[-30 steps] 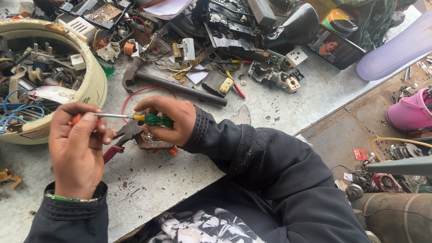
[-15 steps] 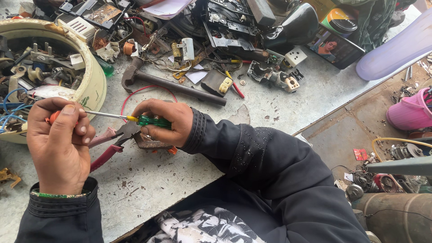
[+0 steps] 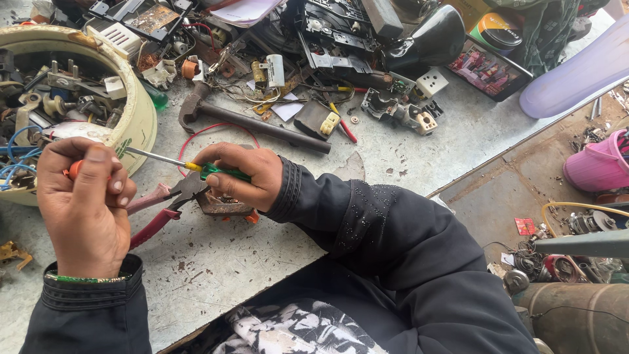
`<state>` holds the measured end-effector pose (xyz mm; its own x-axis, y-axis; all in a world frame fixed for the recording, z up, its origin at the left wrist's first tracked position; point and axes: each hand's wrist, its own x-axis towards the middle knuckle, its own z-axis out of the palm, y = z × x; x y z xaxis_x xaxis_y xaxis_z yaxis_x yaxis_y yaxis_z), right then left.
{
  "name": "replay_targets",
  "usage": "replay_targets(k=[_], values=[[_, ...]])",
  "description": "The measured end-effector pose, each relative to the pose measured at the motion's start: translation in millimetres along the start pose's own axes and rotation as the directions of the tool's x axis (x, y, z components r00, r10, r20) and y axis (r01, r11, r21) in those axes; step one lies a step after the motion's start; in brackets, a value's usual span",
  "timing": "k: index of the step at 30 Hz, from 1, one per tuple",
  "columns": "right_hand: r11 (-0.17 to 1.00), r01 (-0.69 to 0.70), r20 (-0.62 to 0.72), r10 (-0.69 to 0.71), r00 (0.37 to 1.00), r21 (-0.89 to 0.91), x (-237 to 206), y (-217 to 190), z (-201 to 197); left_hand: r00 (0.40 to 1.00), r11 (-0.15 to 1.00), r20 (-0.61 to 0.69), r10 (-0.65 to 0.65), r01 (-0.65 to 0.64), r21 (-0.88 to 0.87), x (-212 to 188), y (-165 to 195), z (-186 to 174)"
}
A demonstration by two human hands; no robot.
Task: The person uses pliers and a screwdriver to manipulate a small orange electrical component on a cluttered workbench. They then use a hammer to strike the component while holding it with a screwdriver, and finally use pliers to cut a wire attached to the component.
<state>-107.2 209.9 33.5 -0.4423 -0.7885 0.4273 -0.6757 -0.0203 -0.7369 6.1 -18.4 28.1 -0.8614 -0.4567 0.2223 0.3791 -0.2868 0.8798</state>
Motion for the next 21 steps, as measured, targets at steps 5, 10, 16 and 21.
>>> replay_targets(k=[5,10,16,21], values=[[0.984,-0.177,0.107,0.178,0.978,-0.019,-0.4,-4.6,-3.1,1.0,0.998,0.01,0.014,-0.013,-0.059,0.6,-2.1,-5.2],[0.997,-0.003,0.075,-0.002,0.997,0.072,-0.4,-6.9,-5.3,1.0,0.999,0.015,0.021,-0.021,-0.034,1.7,-3.4,-5.2],[0.996,-0.045,0.078,0.039,0.996,0.078,-1.1,-7.1,-4.9,0.998,0.999,-0.033,0.049,-0.049,0.012,1.6,0.1,0.7],[0.997,-0.002,0.058,-0.002,0.998,0.072,-1.6,-5.9,-4.0,0.999,0.998,0.0,0.037,-0.037,-0.06,2.4,-3.3,-6.7]])
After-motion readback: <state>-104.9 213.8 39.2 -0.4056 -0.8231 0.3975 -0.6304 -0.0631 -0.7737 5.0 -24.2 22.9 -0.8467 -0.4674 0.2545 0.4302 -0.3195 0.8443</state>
